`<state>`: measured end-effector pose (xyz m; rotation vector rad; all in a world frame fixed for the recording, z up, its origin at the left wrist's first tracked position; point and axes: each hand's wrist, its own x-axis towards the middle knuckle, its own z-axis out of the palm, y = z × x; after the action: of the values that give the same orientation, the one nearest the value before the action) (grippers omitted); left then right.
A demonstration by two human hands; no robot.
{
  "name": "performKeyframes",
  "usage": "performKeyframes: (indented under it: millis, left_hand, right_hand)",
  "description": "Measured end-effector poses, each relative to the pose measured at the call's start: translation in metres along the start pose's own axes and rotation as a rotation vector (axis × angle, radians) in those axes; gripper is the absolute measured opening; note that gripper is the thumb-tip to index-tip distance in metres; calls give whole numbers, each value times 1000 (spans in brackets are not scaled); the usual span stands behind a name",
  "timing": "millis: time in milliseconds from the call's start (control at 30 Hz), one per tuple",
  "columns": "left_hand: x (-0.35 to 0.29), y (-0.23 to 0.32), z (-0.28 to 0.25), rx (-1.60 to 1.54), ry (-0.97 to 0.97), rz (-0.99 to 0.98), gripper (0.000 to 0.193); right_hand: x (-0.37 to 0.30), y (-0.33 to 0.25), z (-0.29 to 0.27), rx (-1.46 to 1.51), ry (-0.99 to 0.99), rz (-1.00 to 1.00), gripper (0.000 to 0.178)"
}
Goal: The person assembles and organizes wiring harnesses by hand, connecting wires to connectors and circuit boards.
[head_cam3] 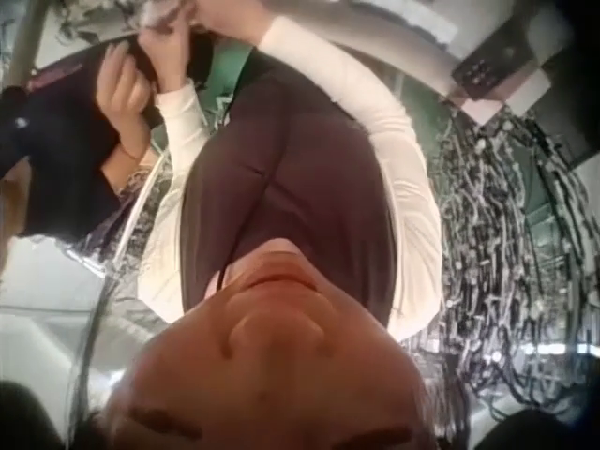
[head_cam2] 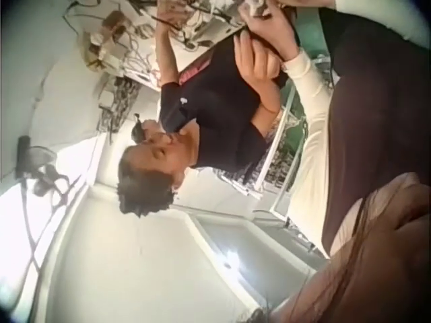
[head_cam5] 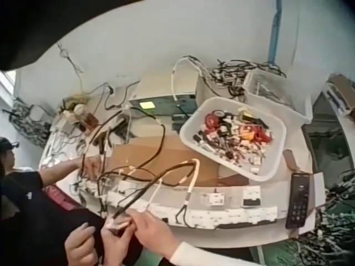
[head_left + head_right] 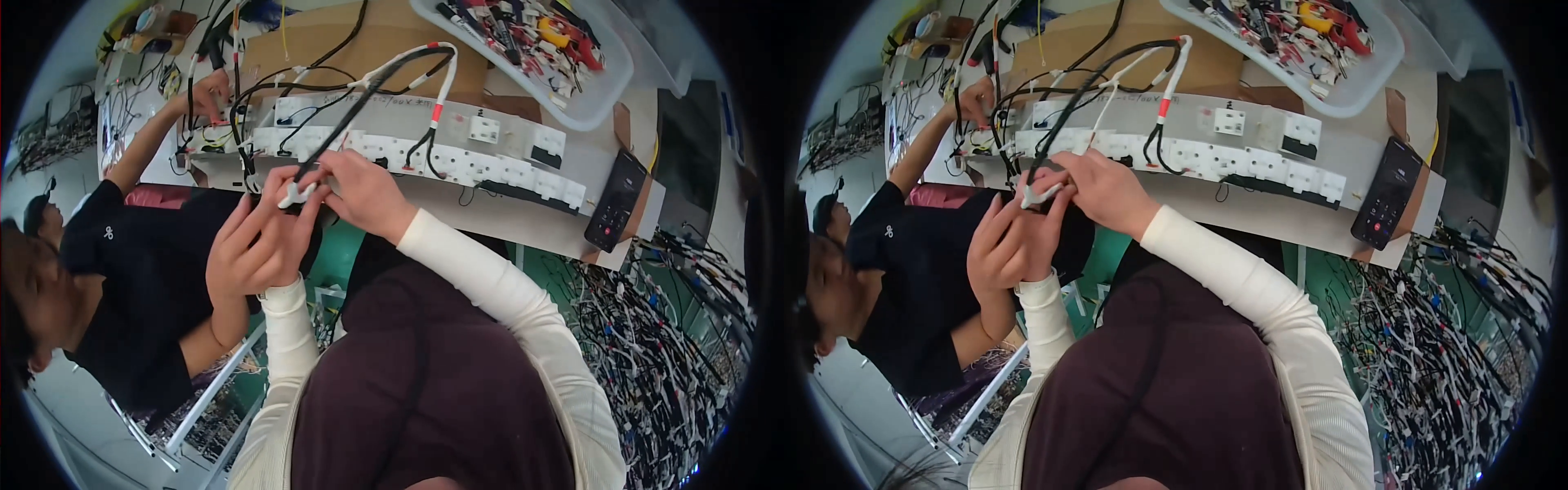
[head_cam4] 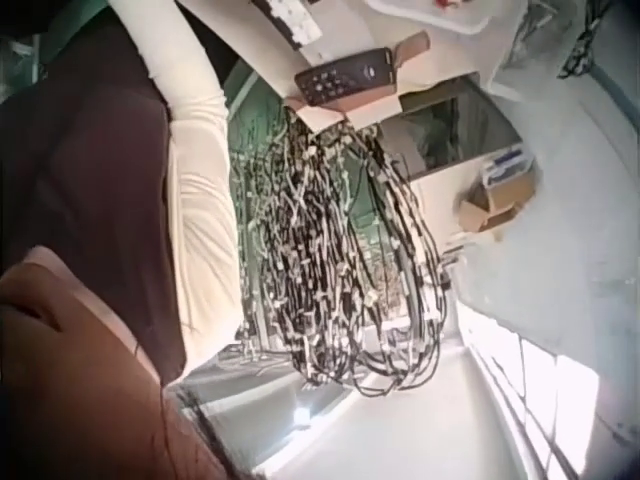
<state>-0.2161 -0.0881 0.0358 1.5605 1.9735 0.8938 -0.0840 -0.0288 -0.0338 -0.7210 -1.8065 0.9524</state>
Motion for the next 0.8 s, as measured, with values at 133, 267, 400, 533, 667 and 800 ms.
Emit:
performKeyframes:
  millis: [133, 267, 400, 533, 667, 800]
  left_hand:
    - [5, 1, -10, 87, -16, 57, 18]
    - [19, -55, 7, 26, 372, -9, 14]
    - [20, -50, 40, -251, 623, -157, 11]
    - [13, -44, 47, -51, 539, -71, 13]
    - [17, -45, 55, -42, 574, -179, 12]
    - [16, -68, 25, 60, 386, -289, 14]
  right_hand:
    - [-4, -3, 5, 45, -19, -46, 58]
    - [-9, -9, 3, 61, 103, -29, 57]
    - [-56, -12, -32, 132, 46, 127, 40]
    - [-111, -1, -70, 159, 1, 302, 26]
    - [-146, 16, -85, 181, 113, 182, 38]
    - [-162, 21, -107, 220, 185, 180, 37]
